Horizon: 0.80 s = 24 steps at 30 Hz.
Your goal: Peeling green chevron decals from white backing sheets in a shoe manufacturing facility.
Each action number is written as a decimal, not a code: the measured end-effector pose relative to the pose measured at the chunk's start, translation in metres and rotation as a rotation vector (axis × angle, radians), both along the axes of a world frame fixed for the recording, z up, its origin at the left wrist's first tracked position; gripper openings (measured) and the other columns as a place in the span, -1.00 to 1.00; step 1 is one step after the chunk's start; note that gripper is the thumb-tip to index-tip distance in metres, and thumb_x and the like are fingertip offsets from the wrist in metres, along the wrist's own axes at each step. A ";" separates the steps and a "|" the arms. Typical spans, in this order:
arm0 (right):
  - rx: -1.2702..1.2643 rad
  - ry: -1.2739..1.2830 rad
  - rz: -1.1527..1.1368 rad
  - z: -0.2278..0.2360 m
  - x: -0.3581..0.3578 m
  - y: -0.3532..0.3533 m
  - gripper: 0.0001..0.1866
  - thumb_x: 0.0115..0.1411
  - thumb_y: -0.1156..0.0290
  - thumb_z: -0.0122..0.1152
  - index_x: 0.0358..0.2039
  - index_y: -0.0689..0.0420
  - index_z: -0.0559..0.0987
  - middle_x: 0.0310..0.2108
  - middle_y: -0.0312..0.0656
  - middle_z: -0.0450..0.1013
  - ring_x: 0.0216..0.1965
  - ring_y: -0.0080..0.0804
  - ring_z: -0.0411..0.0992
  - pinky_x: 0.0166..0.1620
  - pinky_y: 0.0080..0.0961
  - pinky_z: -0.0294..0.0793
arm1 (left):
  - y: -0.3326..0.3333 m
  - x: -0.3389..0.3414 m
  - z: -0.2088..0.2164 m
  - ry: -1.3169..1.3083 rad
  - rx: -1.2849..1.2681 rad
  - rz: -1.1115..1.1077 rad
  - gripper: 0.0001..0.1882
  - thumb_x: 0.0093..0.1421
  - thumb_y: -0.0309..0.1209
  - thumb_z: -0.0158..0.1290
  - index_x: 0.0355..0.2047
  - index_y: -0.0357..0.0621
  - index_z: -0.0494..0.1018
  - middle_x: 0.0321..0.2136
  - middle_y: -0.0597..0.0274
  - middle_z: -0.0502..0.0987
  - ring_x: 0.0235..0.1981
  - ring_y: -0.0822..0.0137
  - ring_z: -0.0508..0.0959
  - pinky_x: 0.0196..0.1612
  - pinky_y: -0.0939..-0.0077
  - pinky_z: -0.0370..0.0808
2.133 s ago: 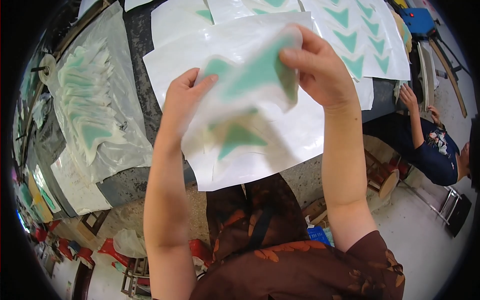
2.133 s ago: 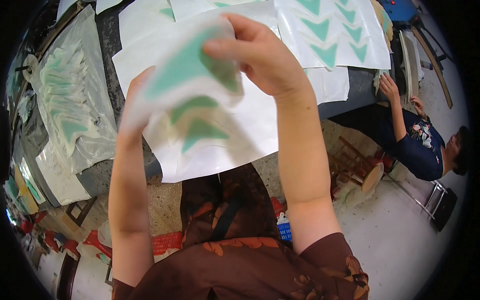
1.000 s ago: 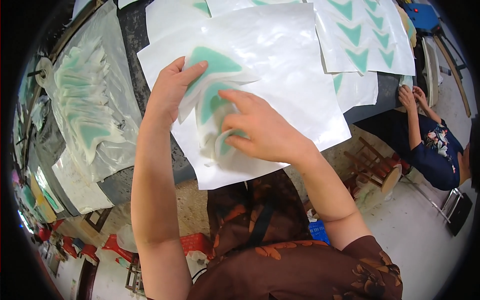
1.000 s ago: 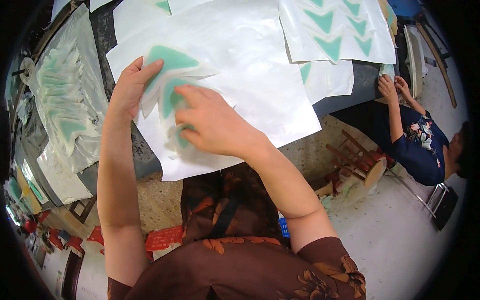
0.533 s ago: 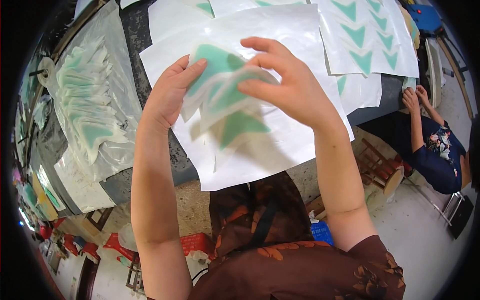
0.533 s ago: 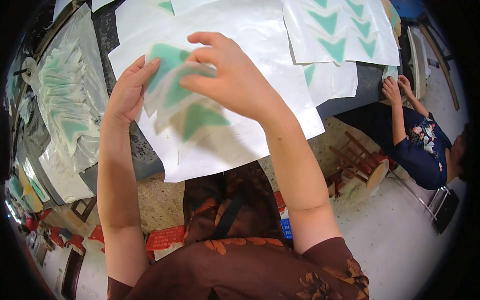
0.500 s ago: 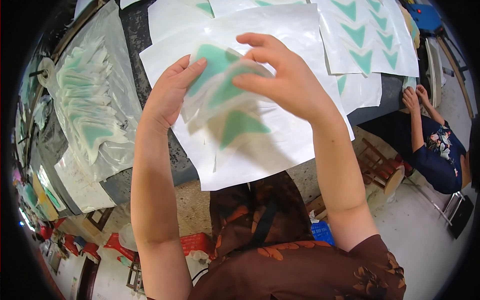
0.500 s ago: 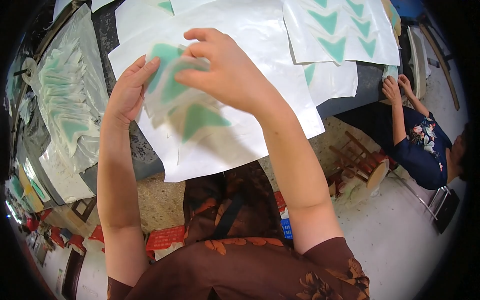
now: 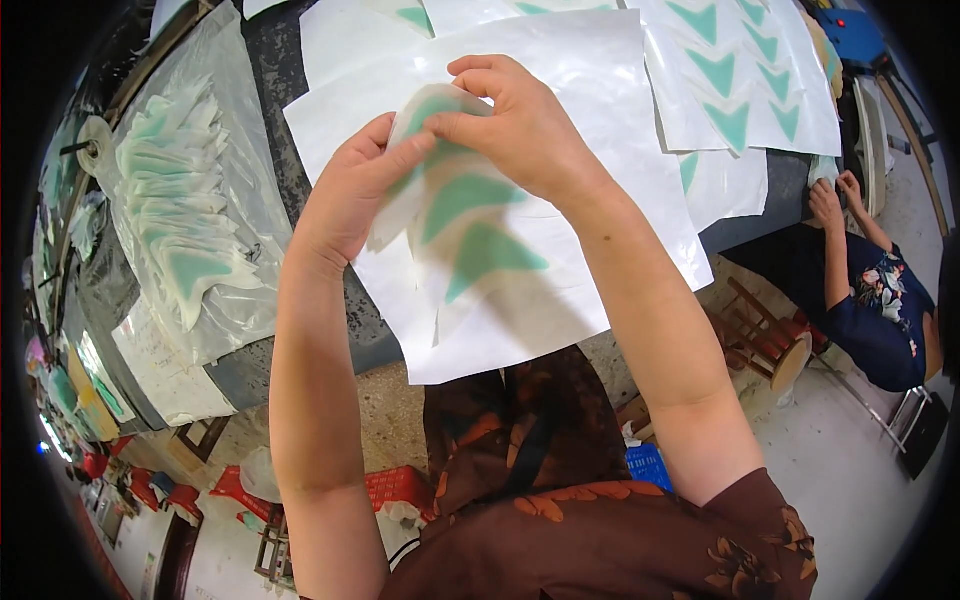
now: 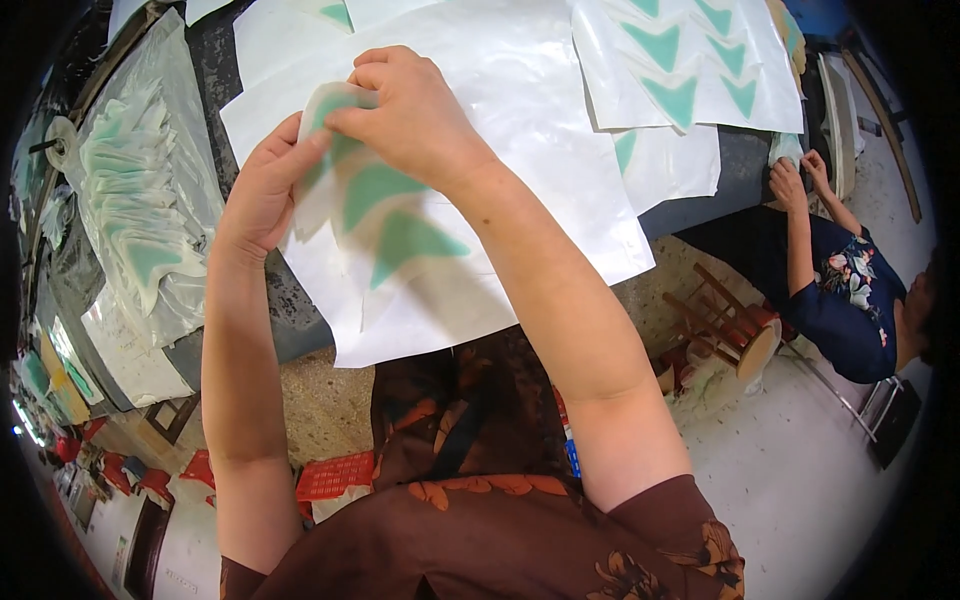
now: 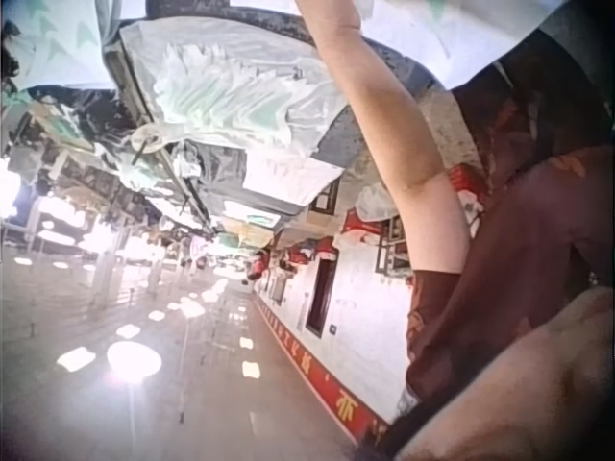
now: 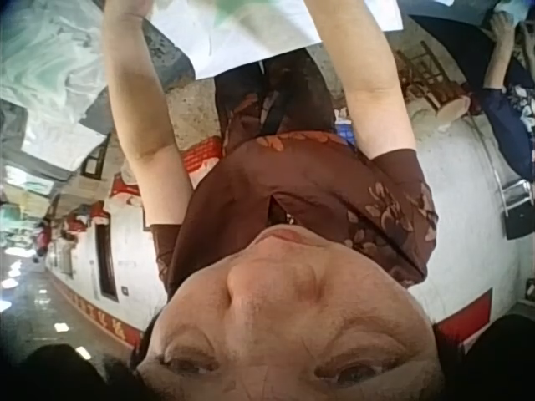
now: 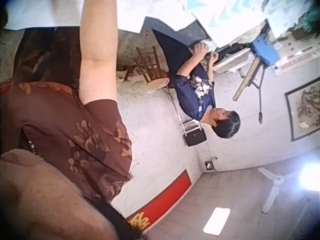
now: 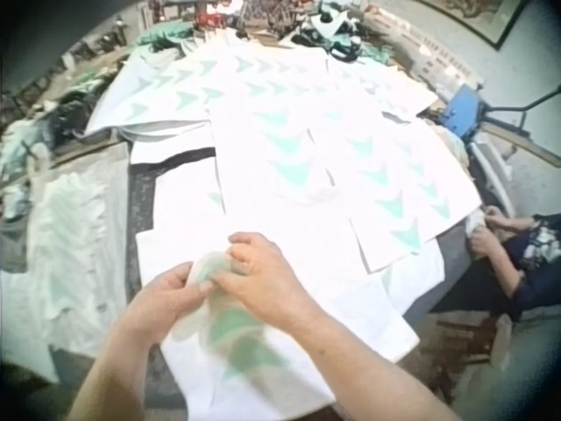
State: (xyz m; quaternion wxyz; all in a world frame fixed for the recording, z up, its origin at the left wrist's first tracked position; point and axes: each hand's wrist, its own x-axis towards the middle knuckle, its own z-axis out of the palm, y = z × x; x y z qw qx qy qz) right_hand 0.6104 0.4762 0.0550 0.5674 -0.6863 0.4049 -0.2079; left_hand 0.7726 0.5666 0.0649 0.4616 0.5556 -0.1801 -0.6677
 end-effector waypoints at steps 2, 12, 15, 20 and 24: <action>-0.019 -0.007 0.001 0.000 0.000 0.002 -0.53 0.00 0.27 0.35 -0.07 0.19 0.52 0.12 -0.15 0.30 0.12 -0.27 0.30 0.08 -0.37 0.34 | 0.001 0.002 -0.005 -0.096 -0.076 -0.090 -0.60 0.23 -0.31 0.11 0.02 -0.23 0.41 -0.16 0.22 0.53 -0.18 0.46 0.51 -0.09 0.57 0.45; 0.391 0.046 0.011 -0.013 -0.069 0.010 -0.05 -0.12 0.46 0.37 0.32 -0.03 0.15 -0.02 -0.02 0.39 -0.03 -0.23 0.40 0.15 -0.36 0.30 | 0.005 0.013 -0.009 -0.092 -0.051 -0.012 -0.60 0.16 -0.45 0.13 0.02 -0.20 0.42 -0.18 0.26 0.56 -0.17 0.45 0.53 -0.04 0.56 0.43; 0.416 0.035 0.029 -0.012 -0.059 0.015 -0.06 -0.12 0.47 0.36 0.31 -0.05 0.17 -0.11 -0.07 0.44 -0.10 -0.30 0.42 0.08 -0.39 0.35 | 0.007 0.015 -0.008 -0.040 -0.075 0.015 -0.60 0.16 -0.47 0.13 0.03 -0.19 0.42 -0.17 0.27 0.56 -0.15 0.44 0.52 0.01 0.54 0.40; 0.301 0.011 0.024 -0.022 -0.044 0.024 -0.18 -0.05 0.48 0.36 0.26 -0.03 0.26 -0.21 -0.16 0.46 -0.15 -0.38 0.44 0.00 -0.45 0.39 | 0.009 0.016 -0.011 -0.020 -0.075 0.035 -0.63 0.15 -0.47 0.16 -0.01 -0.18 0.44 -0.18 0.28 0.56 -0.14 0.45 0.51 0.00 0.53 0.40; 0.319 0.049 -0.013 -0.031 -0.043 0.027 -0.36 0.04 0.50 0.33 0.17 0.01 0.37 -0.30 -0.25 0.47 -0.25 -0.50 0.45 -0.10 -0.55 0.43 | 0.016 0.019 -0.018 -0.164 -0.165 -0.002 -0.74 0.13 -0.44 0.20 -0.16 -0.18 0.52 -0.22 0.27 0.58 -0.17 0.45 0.52 -0.03 0.55 0.41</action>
